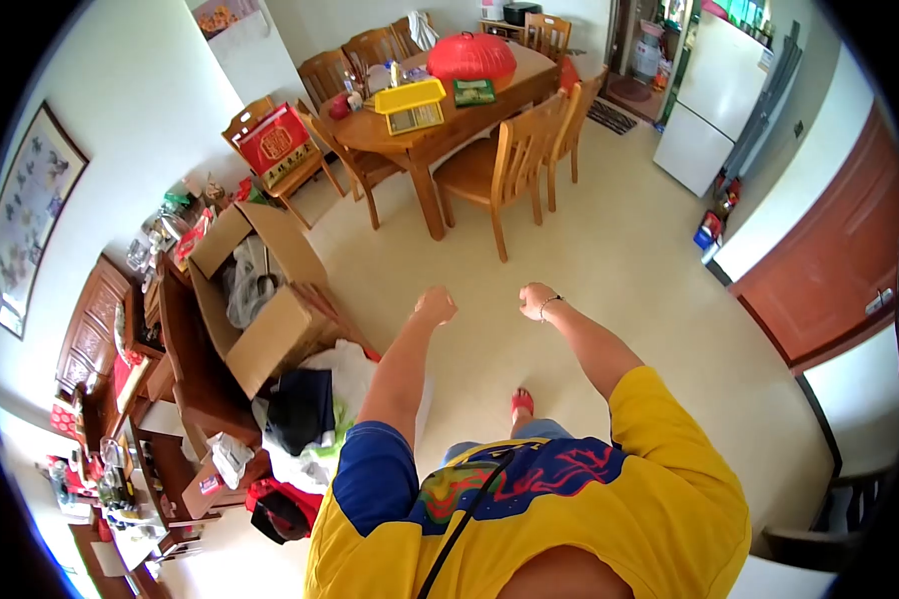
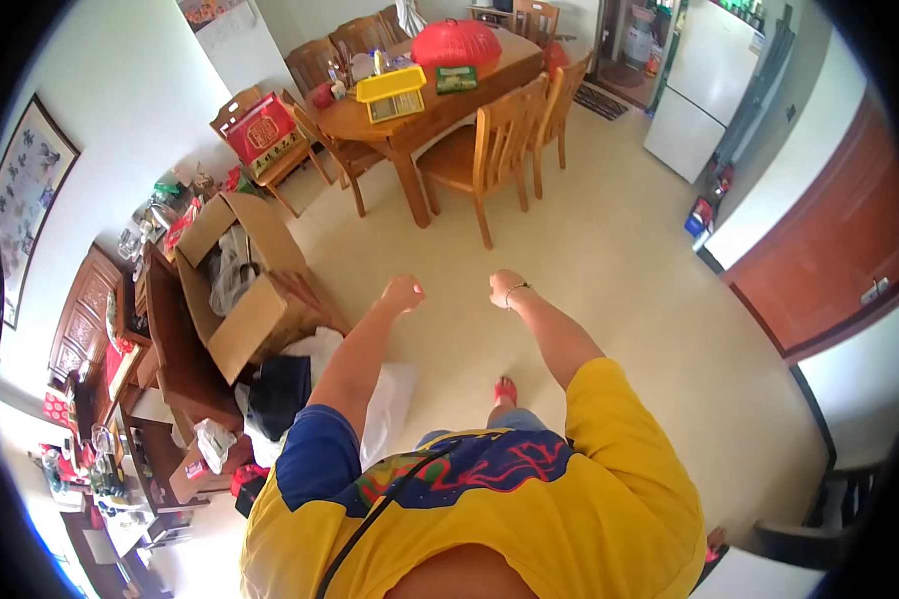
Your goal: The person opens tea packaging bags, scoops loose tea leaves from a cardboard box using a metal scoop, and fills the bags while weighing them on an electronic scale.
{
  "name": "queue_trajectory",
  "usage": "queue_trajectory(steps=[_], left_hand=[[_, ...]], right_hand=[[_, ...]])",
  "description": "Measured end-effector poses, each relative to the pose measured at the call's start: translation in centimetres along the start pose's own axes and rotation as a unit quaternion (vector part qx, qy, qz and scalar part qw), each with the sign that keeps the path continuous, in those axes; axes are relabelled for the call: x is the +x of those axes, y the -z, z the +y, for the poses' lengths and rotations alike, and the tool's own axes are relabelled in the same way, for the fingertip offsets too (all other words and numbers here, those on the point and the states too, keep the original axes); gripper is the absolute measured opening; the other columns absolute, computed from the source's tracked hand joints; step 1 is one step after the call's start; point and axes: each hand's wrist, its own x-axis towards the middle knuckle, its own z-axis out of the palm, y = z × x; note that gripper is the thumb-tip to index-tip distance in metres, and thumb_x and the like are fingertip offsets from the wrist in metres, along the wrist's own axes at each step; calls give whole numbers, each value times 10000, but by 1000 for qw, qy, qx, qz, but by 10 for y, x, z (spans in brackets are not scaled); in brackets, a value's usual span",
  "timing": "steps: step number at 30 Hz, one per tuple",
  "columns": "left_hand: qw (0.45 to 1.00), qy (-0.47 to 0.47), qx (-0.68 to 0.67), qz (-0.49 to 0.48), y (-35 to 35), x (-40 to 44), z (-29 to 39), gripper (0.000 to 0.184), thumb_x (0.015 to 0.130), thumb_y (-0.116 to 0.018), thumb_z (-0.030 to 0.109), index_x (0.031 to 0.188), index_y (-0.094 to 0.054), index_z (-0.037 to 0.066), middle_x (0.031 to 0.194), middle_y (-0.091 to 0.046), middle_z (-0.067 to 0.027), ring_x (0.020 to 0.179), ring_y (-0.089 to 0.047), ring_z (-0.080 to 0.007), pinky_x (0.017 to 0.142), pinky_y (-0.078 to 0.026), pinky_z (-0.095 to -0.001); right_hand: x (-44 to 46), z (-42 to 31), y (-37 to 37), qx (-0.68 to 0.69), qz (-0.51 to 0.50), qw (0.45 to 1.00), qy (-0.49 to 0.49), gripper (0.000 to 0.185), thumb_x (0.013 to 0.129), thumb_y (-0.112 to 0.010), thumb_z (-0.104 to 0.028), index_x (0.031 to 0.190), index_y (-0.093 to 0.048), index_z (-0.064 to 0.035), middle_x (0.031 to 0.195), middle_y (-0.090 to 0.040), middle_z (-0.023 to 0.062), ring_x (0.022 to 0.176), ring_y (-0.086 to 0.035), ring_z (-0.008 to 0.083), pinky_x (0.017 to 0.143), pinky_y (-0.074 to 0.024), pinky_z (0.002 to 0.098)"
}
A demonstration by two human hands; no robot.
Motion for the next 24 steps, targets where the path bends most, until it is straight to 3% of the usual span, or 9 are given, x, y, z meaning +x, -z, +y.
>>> queue_trajectory(steps=[2,3,4,9,13,17,20,22,24], left_hand=[[1000,6,1,13,31,47,6,238,824,-596,258,777,-712,55,901,-695,-175,924,-665,-333,797,-542,-436],[1000,8,16,8,49,71,10,214,830,-603,269,858,-716,90,964,-686,-158,959,-648,-330,830,-525,-428],[999,10,31,1,66,94,13,219,836,-610,281,940,-721,124,1027,-678,-142,993,-631,-327,862,-509,-421],[998,2,-12,57,123,192,8,220,834,-589,242,947,-711,97,997,-685,-138,981,-643,-323,860,-519,-418],[997,43,-29,54,164,279,-17,221,846,-557,209,913,-715,69,964,-690,-150,990,-646,-326,842,-533,-423],[997,8,-37,72,219,370,-49,220,850,-583,224,933,-708,63,1004,-682,-155,1009,-640,-326,854,-527,-425],[999,-42,-21,19,255,435,-77,249,841,-625,259,957,-695,50,1041,-670,-167,1008,-637,-332,871,-520,-423],[991,-53,8,121,272,486,-94,283,832,-629,294,968,-702,57,993,-678,-191,990,-634,-355,872,-508,-436],[992,-59,-8,113,292,520,-102,269,832,-639,292,962,-707,66,992,-681,-182,989,-634,-353,872,-508,-431]], right_hand=[[55,15,33,10,-53,998,-37,300,818,-635,-214,1079,-671,-70,1143,-644,143,1055,-608,307,926,-488,393],[85,21,49,9,-51,998,-30,300,818,-635,-214,1079,-671,-70,1143,-644,143,1055,-608,307,926,-488,393],[116,28,65,7,-39,999,-28,255,818,-621,-194,1035,-687,-75,1074,-663,148,996,-626,318,884,-503,403],[267,63,93,21,48,999,15,162,795,-584,-146,828,-723,-70,834,-674,184,783,-651,361,712,-521,438],[360,54,128,-13,49,998,44,152,763,-582,-119,790,-725,-75,799,-673,173,741,-649,339,684,-519,426],[442,44,168,8,25,999,27,134,747,-596,-110,757,-729,-92,793,-682,155,747,-658,333,703,-531,408],[512,52,191,-18,45,999,-2,120,730,-619,-112,742,-736,-130,795,-693,136,771,-671,321,731,-541,402],[552,55,214,-16,57,998,-31,121,732,-620,-117,743,-739,-137,802,-695,133,774,-671,319,734,-542,405],[587,61,225,-7,63,996,-65,122,735,-622,-123,744,-741,-144,809,-697,130,778,-671,316,737,-543,408]])
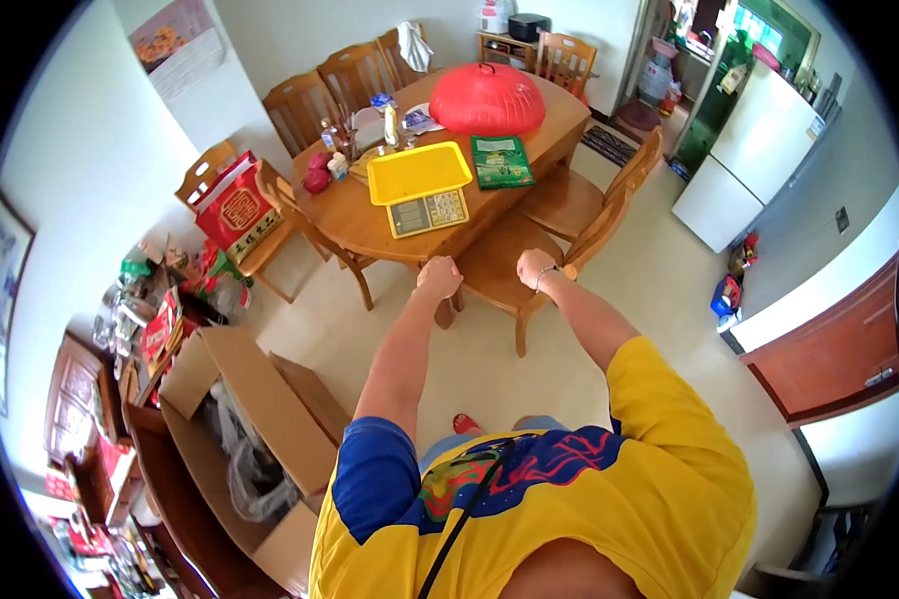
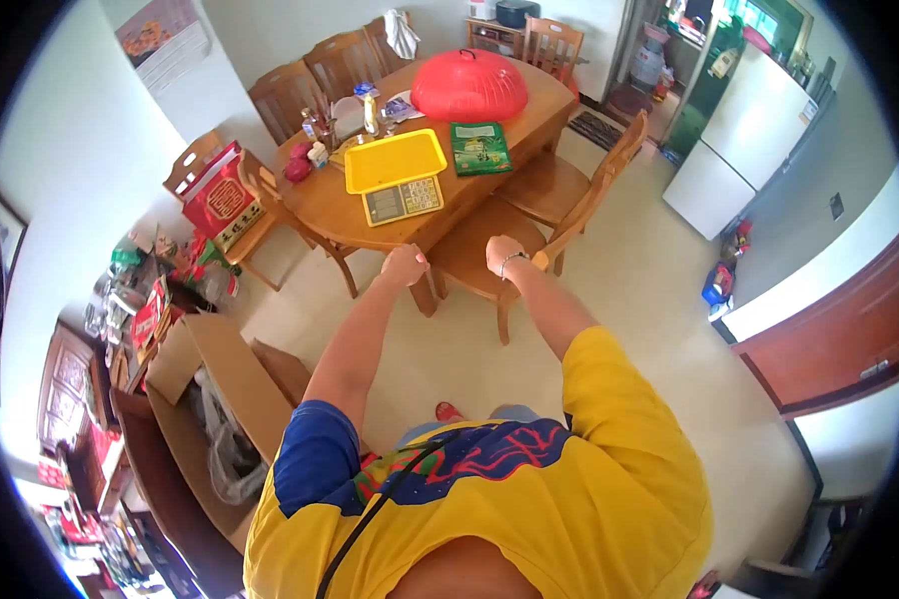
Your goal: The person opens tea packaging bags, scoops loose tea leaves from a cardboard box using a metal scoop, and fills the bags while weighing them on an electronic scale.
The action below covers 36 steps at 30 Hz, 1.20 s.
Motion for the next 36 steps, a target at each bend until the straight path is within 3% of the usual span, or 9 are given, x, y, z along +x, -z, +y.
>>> queue_trajectory(steps=[2,14,15,18,22,28,30,34,36], left_hand=[[1000,-3,-18,-16,9,28,-4,256,832,-648,290,956,-712,75,991,-684,-173,989,-634,-351,872,-507,-427],[991,-26,-114,-67,26,157,-18,203,829,-658,239,927,-723,73,981,-685,-163,962,-637,-351,856,-498,-430],[993,-30,-104,-55,28,169,-16,198,830,-648,231,920,-721,71,981,-680,-166,961,-635,-354,854,-496,-433],[994,-40,-85,-48,31,211,-15,201,848,-617,232,919,-674,53,921,-651,-178,945,-616,-359,838,-492,-450],[983,-101,-148,-41,26,274,-6,130,831,-629,184,873,-666,67,912,-660,-160,943,-617,-364,822,-497,-438],[975,-141,-159,-68,21,316,11,139,840,-621,183,896,-673,67,940,-647,-145,925,-620,-346,831,-494,-425],[976,-137,-135,-105,19,323,16,148,842,-624,208,900,-673,81,975,-650,-110,947,-623,-324,845,-494,-415],[968,-157,-136,-141,20,328,13,154,849,-617,212,914,-677,86,984,-646,-105,954,-621,-316,848,-493,-412],[970,-164,-123,-134,25,326,11,158,852,-614,211,928,-683,91,977,-647,-107,944,-620,-318,845,-493,-411]], right_hand=[[33,7,-3,-20,54,998,9,126,736,-618,-119,732,-739,-153,819,-699,124,785,-669,311,735,-543,410],[250,58,-9,-14,45,999,-1,181,807,-628,-212,859,-692,-51,898,-672,183,876,-640,374,794,-524,451],[256,54,9,-21,4,1000,-5,217,821,-643,-208,958,-666,-41,1006,-645,190,974,-615,371,845,-514,445],[304,68,7,-27,12,1000,-3,251,828,-653,-183,1041,-646,-49,1111,-608,176,1089,-569,342,901,-494,434],[355,81,4,-60,46,997,14,295,802,-617,-64,1096,-626,-60,1213,-563,116,1153,-531,283,926,-493,385],[402,105,-4,-40,-19,998,51,453,728,-754,-150,1154,-619,-78,1236,-547,89,1182,-505,279,948,-475,395],[411,115,1,-5,-60,996,70,590,635,-847,-228,1173,-647,-90,1208,-591,100,1166,-533,300,943,-475,405],[417,123,16,36,-90,993,64,630,590,-878,-251,1166,-670,-105,1155,-639,134,1106,-587,320,931,-483,413],[421,126,20,81,-98,991,44,535,582,-869,-264,1067,-717,-99,1070,-670,156,1005,-622,329,901,-488,397]])
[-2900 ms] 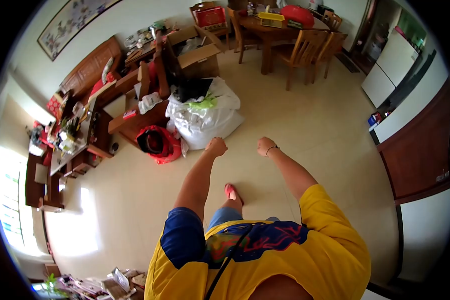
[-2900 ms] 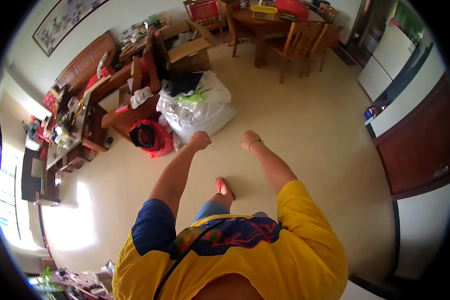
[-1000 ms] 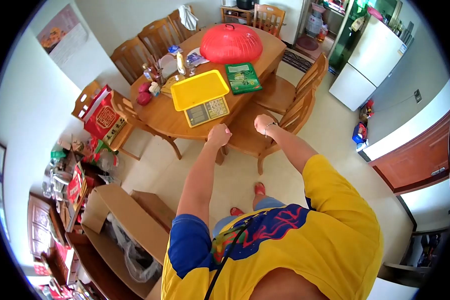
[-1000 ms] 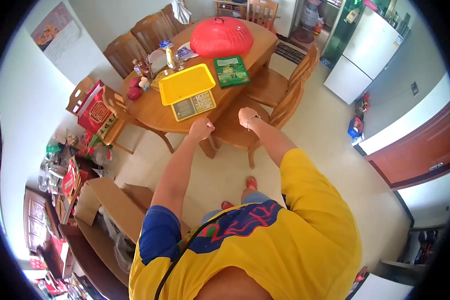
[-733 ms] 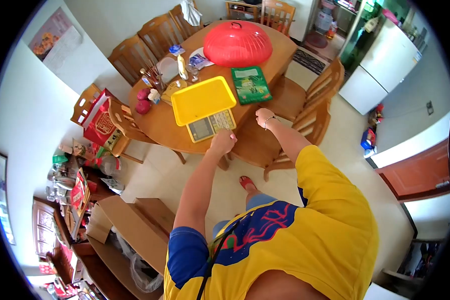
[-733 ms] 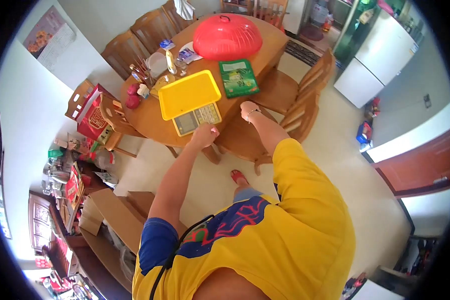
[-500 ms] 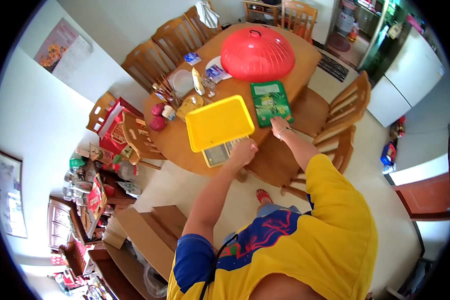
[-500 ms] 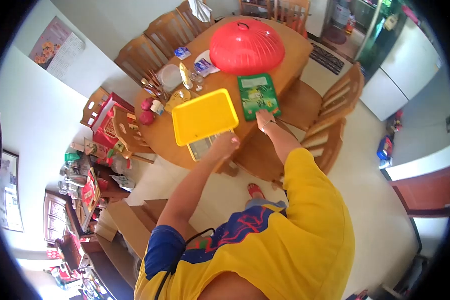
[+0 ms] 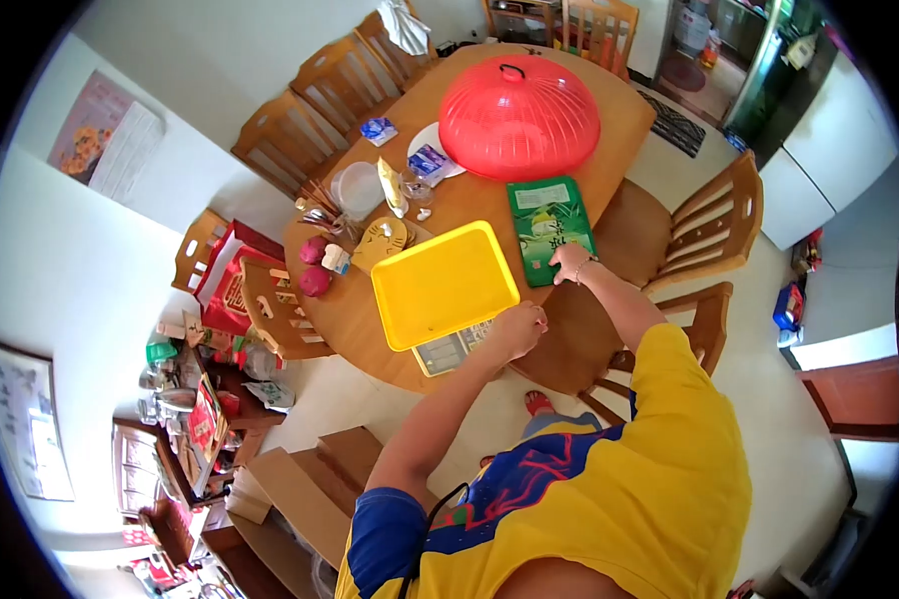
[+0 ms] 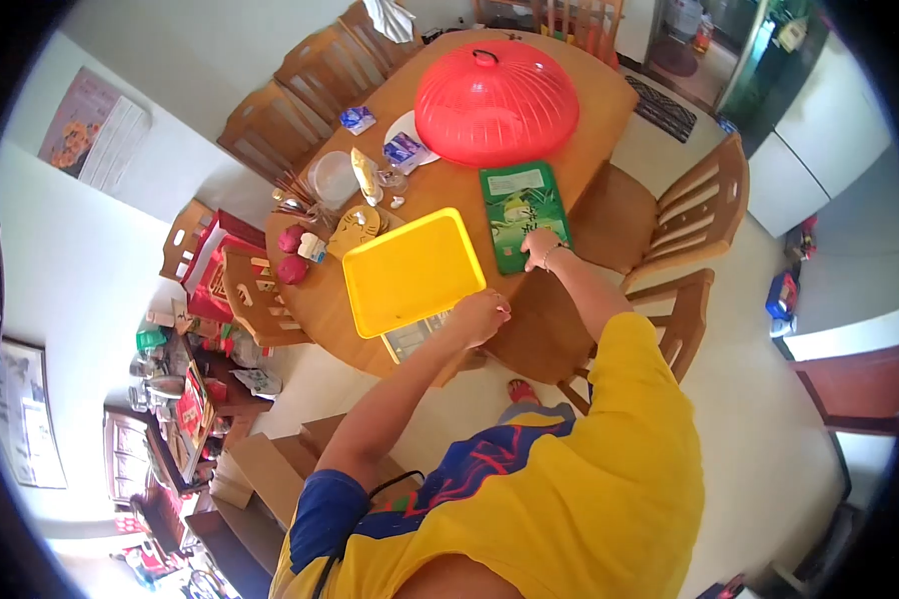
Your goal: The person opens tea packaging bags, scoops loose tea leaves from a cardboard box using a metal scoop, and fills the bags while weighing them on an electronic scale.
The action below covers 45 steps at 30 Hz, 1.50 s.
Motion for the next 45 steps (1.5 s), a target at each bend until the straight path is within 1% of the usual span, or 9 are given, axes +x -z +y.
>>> queue_trajectory(steps=[11,15,21,26,28,31,36,41,45], left_hand=[[1000,6,14,-19,33,-25,-1,167,850,-621,207,906,-705,74,920,-664,-133,884,-636,-324,795,-496,-417],[1000,13,14,-14,30,-25,-3,164,862,-621,205,913,-710,77,916,-669,-134,870,-648,-316,786,-502,-412],[1000,18,4,-24,31,-18,-3,163,860,-624,198,936,-699,74,935,-665,-135,893,-641,-320,796,-502,-409],[999,48,-14,-6,37,-15,-1,171,852,-635,189,964,-691,73,971,-664,-137,924,-631,-335,814,-498,-414],[996,26,-40,76,41,-17,-1,210,847,-654,196,974,-702,36,928,-686,-154,835,-663,-299,768,-514,-393],[984,13,-54,171,56,-14,-3,259,844,-671,203,1016,-693,12,963,-690,-172,828,-677,-289,753,-530,-382],[906,67,-174,381,107,-27,9,326,842,-687,200,1075,-669,-28,1043,-689,-189,838,-698,-267,747,-549,-357],[852,151,-237,441,160,-114,9,352,823,-712,187,1109,-668,-14,976,-716,-142,774,-685,-183,711,-534,-326],[805,157,-277,500,171,-216,0,343,791,-754,151,1095,-686,6,899,-722,-102,760,-656,-107,691,-521,-283]], right_hand=[[2,-22,12,-138,-25,990,16,462,590,-842,-274,1002,-724,-101,974,-695,140,924,-649,324,835,-515,406],[2,-5,-2,-108,33,992,57,405,626,-814,-259,987,-727,-97,938,-696,140,910,-652,324,818,-517,406],[4,-1,-8,-110,37,992,47,150,746,-677,-232,772,-692,-85,818,-671,157,774,-640,335,706,-500,436],[1,-13,0,21,217,976,-26,124,784,-603,-171,733,-638,-64,777,-641,158,724,-614,359,647,-479,461],[-4,-33,22,-13,291,957,-1,136,817,-599,-173,762,-644,-57,780,-637,146,725,-614,358,647,-487,449],[-20,-77,61,122,462,876,68,168,824,-621,-186,758,-625,-31,770,-619,163,695,-606,358,619,-477,444],[-62,-197,118,244,429,843,217,116,812,-699,-110,837,-683,2,683,-593,148,590,-577,278,548,-449,343],[-81,-317,113,321,352,825,302,123,813,-730,-98,826,-701,21,671,-665,94,569,-578,105,533,-442,263],[-92,-403,86,448,174,819,312,124,813,-752,-112,821,-713,5,719,-672,0,641,-569,54,579,-453,222]])
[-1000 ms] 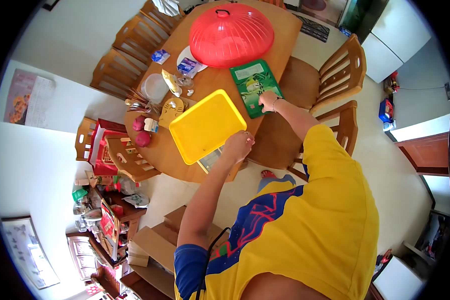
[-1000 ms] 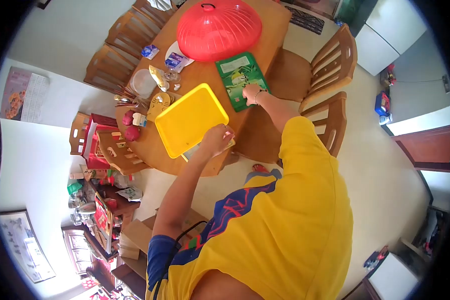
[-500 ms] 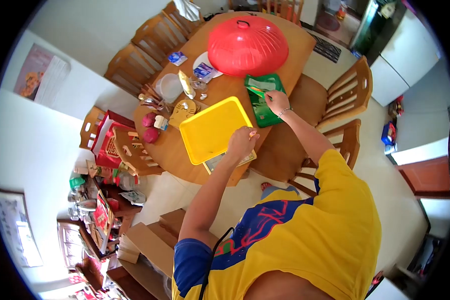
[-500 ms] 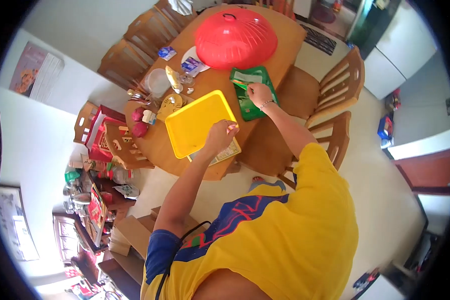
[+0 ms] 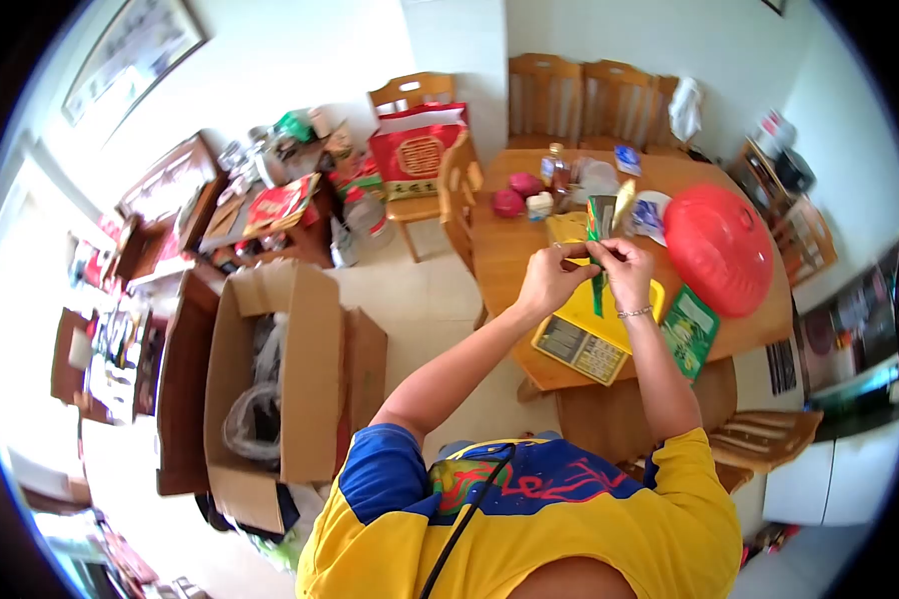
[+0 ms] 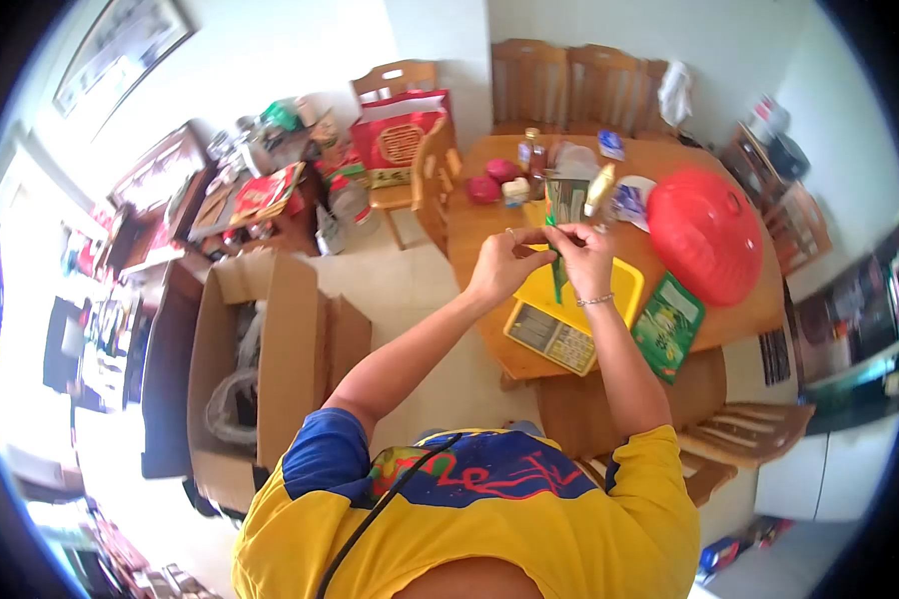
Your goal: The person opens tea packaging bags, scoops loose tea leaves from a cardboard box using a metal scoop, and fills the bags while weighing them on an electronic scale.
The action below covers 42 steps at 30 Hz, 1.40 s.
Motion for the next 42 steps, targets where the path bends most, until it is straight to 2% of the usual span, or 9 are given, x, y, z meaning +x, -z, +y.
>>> queue_trajectory(steps=[5,14,16,24,37,38,39,41,42], left_hand=[[983,17,-116,138,108,-55,-9,309,816,-745,145,1064,-689,-29,857,-704,-51,755,-614,-82,681,-498,-228],[941,40,-113,317,265,-178,-18,334,823,-760,176,1068,-690,-40,827,-702,-66,715,-603,-69,642,-484,-216],[929,55,-140,339,294,-206,-21,294,827,-750,166,1031,-696,-39,869,-695,-65,754,-625,-114,731,-503,-247],[907,82,-136,391,387,-306,-40,327,841,-740,217,1049,-694,-31,930,-678,-55,831,-631,-123,798,-503,-258],[838,95,-125,522,476,-386,-78,276,900,-678,212,1044,-696,-22,971,-670,-46,851,-615,-106,810,-511,-253],[814,82,-130,560,479,-387,-82,227,897,-661,172,984,-707,-32,903,-682,-33,788,-623,-103,739,-517,-246],[806,84,-122,573,485,-391,-89,227,897,-661,172,984,-707,-32,903,-682,-33,788,-623,-103,739,-517,-246],[759,207,66,614,497,-395,-99,200,853,-639,126,940,-715,-36,783,-687,-34,700,-622,-92,659,-507,-240],[707,226,184,644,497,-387,-81,205,803,-613,107,910,-717,-33,681,-680,-59,626,-618,-94,589,-495,-257]], right_hand=[[-17,-47,-127,216,-166,951,-148,177,786,-789,-154,849,-689,-22,798,-661,11,722,-593,77,653,-474,222],[-76,-113,-310,329,-436,805,-231,189,811,-767,-154,867,-616,-55,798,-626,13,720,-598,114,664,-490,261],[-94,-118,-347,337,-466,780,-245,185,812,-767,-155,858,-614,-62,799,-627,13,720,-597,112,662,-487,258],[-170,-136,-464,357,-564,692,-276,157,843,-738,-167,873,-616,-73,818,-629,3,726,-586,102,667,-468,256],[-237,-152,-616,333,-679,581,-300,152,847,-730,-163,849,-607,-73,774,-607,-8,699,-567,87,641,-454,238],[-241,-154,-627,327,-686,574,-306,135,849,-718,-145,833,-607,-70,754,-606,-6,670,-564,85,618,-454,234],[-245,-156,-637,320,-693,566,-311,120,852,-706,-126,818,-607,-66,735,-604,-3,641,-561,83,595,-454,230],[-262,-149,-663,280,-705,628,-173,141,827,-691,-90,731,-607,-30,674,-602,3,588,-533,61,556,-453,221],[-271,-145,-676,281,-701,636,-157,133,821,-689,-77,732,-608,-21,679,-604,0,596,-532,55,552,-452,221]])
